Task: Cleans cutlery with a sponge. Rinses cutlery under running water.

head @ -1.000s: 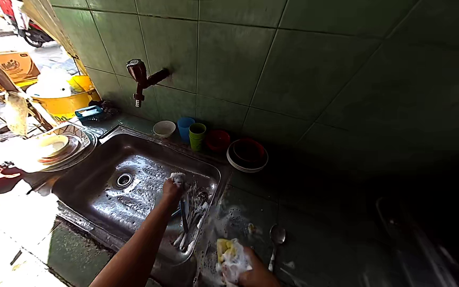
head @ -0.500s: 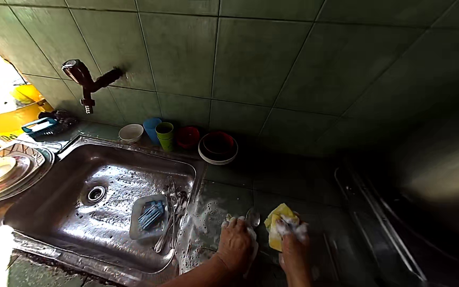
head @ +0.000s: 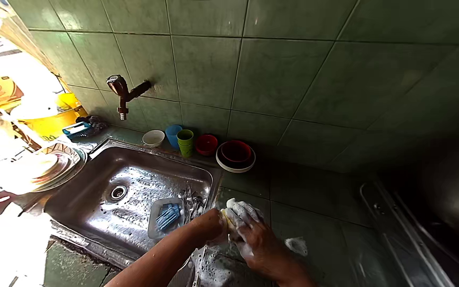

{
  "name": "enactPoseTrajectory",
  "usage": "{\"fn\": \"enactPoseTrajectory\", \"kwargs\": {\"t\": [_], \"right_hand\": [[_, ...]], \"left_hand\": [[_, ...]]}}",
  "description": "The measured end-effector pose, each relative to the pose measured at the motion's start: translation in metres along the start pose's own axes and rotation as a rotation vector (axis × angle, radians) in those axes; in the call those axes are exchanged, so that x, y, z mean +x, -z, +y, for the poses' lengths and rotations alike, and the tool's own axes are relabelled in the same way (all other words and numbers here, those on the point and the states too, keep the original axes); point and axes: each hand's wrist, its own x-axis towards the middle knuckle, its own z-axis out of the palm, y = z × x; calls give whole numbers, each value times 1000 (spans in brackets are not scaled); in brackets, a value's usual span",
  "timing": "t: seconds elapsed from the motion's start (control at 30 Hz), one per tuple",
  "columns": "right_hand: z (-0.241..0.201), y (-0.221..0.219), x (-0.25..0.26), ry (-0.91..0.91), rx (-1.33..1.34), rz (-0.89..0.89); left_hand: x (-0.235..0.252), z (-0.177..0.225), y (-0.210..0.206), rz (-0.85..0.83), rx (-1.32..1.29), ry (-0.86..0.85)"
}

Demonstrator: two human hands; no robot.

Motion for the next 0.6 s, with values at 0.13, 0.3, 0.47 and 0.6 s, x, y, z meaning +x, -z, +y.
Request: {"fn": "enactPoseTrajectory", "kwargs": {"t": [0.13,0.3,0.47,0.6], "right_hand": [[5,-7,14,91,-159,8],[17,0,20,-18,-60,109],[17,0,25,-252,189,275],[8,-5,41,-496,219,403]], "left_hand": [[-2,-1,3,-54,127,-96],[-28,9,3,249,779,-250],[-21,-16,-11,338,447,-194],[-8,-25,-50,491,46,-226]]}}
